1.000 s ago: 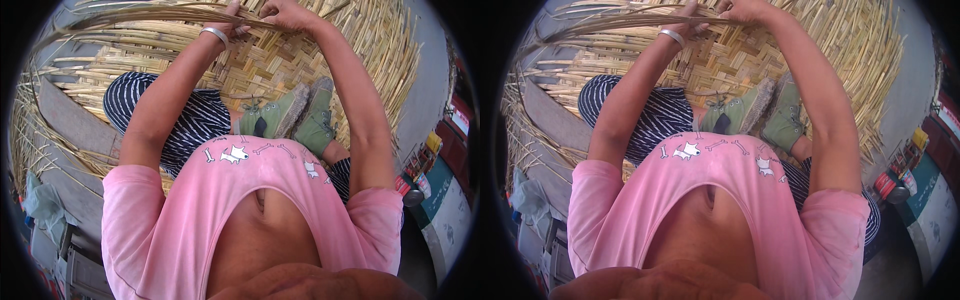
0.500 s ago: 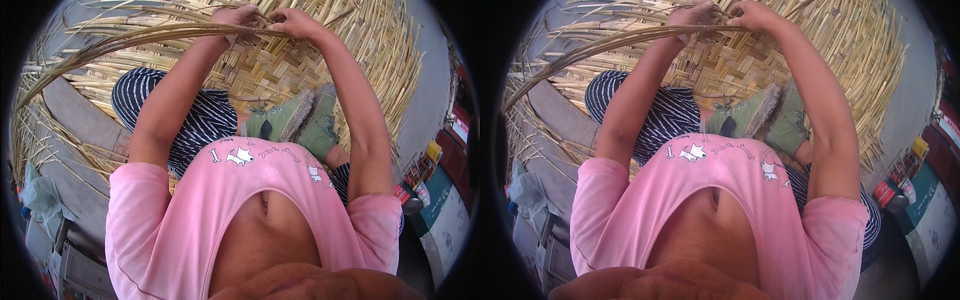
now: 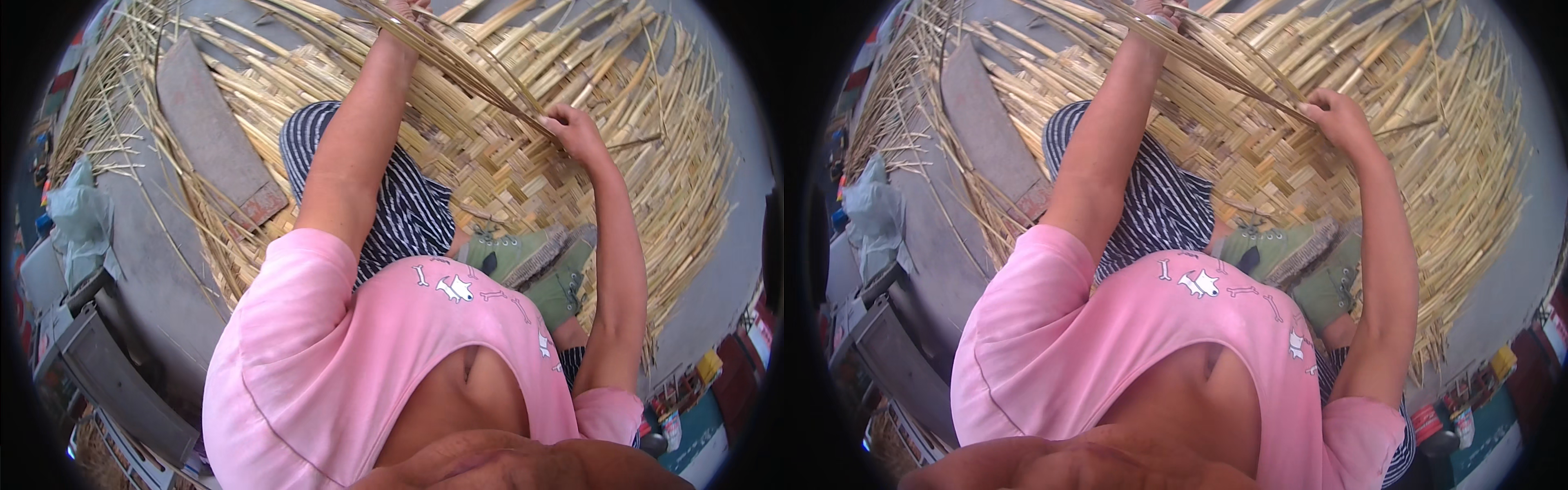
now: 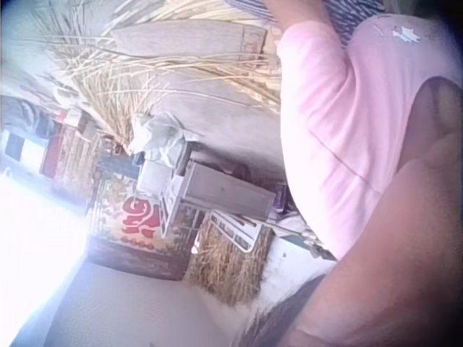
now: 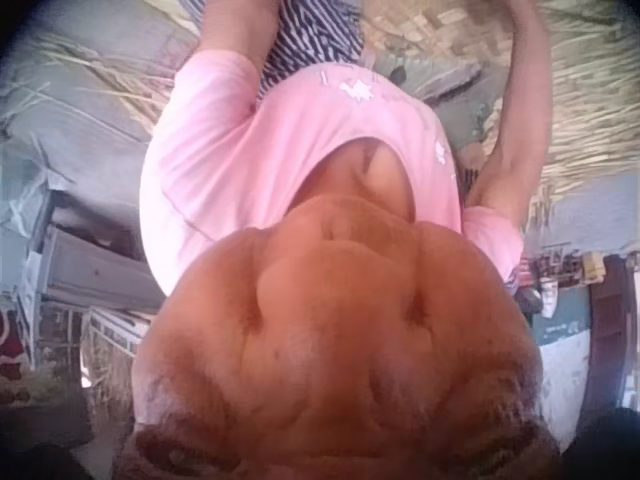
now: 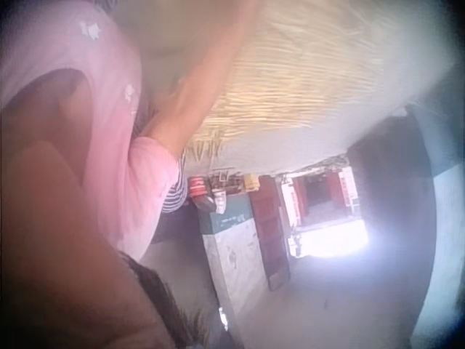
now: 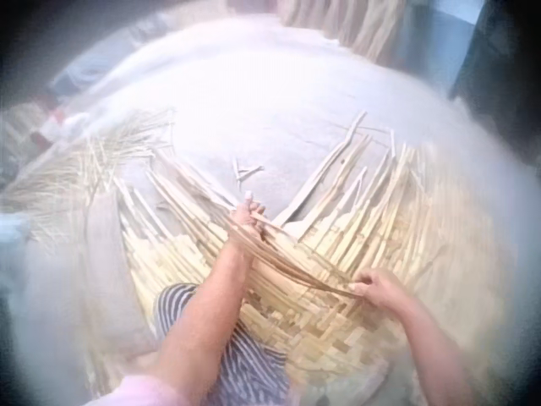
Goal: The person sits on the floor and weaves a large circular mat or basket base using dried palm fronds. They interlace the fronds by hand, periodically adjusting the position of the mat and their legs to continue the weaving process.
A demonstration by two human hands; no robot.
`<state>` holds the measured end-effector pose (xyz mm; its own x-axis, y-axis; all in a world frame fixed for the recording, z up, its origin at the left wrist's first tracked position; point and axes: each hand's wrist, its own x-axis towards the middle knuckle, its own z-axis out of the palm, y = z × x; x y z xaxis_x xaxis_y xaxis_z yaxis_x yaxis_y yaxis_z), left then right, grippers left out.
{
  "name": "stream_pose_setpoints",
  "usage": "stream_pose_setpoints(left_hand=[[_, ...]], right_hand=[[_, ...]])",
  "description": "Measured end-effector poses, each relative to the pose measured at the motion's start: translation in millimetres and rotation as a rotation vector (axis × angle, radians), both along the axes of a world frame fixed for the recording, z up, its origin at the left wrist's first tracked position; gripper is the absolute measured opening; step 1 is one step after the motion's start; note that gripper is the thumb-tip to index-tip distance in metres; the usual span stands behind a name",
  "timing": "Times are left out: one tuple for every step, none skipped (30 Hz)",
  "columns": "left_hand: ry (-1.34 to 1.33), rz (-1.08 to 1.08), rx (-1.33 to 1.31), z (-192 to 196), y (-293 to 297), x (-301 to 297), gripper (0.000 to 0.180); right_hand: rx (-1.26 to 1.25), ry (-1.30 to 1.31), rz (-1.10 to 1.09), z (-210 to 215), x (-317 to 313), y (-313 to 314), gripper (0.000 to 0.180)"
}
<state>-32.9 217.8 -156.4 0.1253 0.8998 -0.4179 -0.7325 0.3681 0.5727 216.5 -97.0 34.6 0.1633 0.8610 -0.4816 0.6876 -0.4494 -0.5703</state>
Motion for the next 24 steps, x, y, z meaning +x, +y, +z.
stream_pose_setpoints(left_hand=[[0.126,0.212,-0.006,4.5,13.2,-2.9,0.039],[0.163,0.048,-0.086,37.0,1.2,4.3,0.046],[0.127,-0.049,-0.120,43.9,13.8,-21.6,0.056],[0.077,-0.153,-0.052,49.9,13.1,-36.9,0.060],[0.012,-0.269,0.007,58.4,3.5,-37.3,0.064],[0.018,-0.342,-0.003,83.2,-21.7,-15.6,0.067],[0.025,-0.411,-0.008,114.7,-54.1,0.8,0.070],[0.011,-0.466,0.066,129.3,-77.1,4.7,0.064],[-0.016,-0.497,0.092,120.0,-87.9,1.7,0.055],[-0.008,-0.530,0.093,124.9,-108.3,7.6,0.051],[-0.004,-0.571,0.098,135.5,-132.3,13.9,0.047],[0.017,-0.637,0.058,139.3,-149.1,22.7,0.045],[0.039,-0.703,0.019,142.5,-164.9,34.4,0.042],[0.033,-0.706,0.007,146.1,-176.3,41.8,0.032],[0.013,-0.769,0.048,143.4,-180.2,45.5,0.029],[-0.008,-0.832,0.091,139.8,-184.4,48.7,0.026],[-0.025,-0.890,0.130,139.0,-188.0,49.6,0.023],[0.005,-0.868,0.112,138.5,-190.3,51.9,0.018],[0.043,-0.853,0.100,137.9,-192.2,53.2,0.017],[0.083,-0.837,0.088,138.5,-193.3,52.4,0.017],[0.123,-0.820,0.076,139.3,-194.0,52.0,0.017],[0.150,-0.804,-0.002,139.7,-194.5,52.4,0.016],[0.130,-0.787,-0.015,135.9,-194.8,51.8,0.016],[0.109,-0.769,-0.028,129.9,-194.2,52.3,0.016]], right_hand=[[-0.018,0.001,0.003,2.4,-6.0,4.2,0.039],[-0.060,-0.013,-0.055,4.5,-0.4,-1.8,0.038],[-0.080,-0.013,-0.049,9.4,-5.3,0.2,0.037],[-0.026,-0.029,-0.002,8.4,-8.5,-0.8,0.036],[0.017,-0.055,0.033,6.4,-11.8,-1.6,0.035],[0.046,-0.093,0.042,4.0,-9.5,-7.8,0.034],[0.068,-0.129,0.027,-1.5,-6.0,-11.7,0.033],[0.103,-0.161,0.036,-4.7,-6.8,-9.3,0.032],[0.111,-0.154,0.063,-1.6,-11.0,-3.1,0.031],[0.114,-0.149,0.076,1.3,-11.4,0.2,0.029],[0.123,-0.156,0.065,-1.7,-7.6,-0.2,0.028],[0.135,-0.158,0.057,-8.7,-4.2,-0.2,0.028],[0.146,-0.161,0.049,-13.5,1.0,-1.8,0.027],[0.142,-0.167,0.053,-14.5,1.1,0.6,0.027],[0.137,-0.173,0.058,-14.7,2.0,2.2,0.027],[0.133,-0.180,0.063,-14.4,3.4,1.5,0.027],[0.122,-0.181,0.061,-13.4,1.2,1.4,0.029],[0.111,-0.182,0.058,-11.6,-0.3,1.7,0.030],[0.100,-0.183,0.057,-9.5,0.0,1.3,0.032],[0.104,-0.177,0.056,-8.2,0.1,1.1,0.032],[0.108,-0.170,0.056,-6.8,0.3,0.8,0.032],[0.112,-0.164,0.056,-5.5,0.8,0.5,0.031],[0.117,-0.156,0.059,-5.0,-0.2,0.2,0.031],[0.126,-0.145,0.069,-5.3,0.0,0.2,0.031]])
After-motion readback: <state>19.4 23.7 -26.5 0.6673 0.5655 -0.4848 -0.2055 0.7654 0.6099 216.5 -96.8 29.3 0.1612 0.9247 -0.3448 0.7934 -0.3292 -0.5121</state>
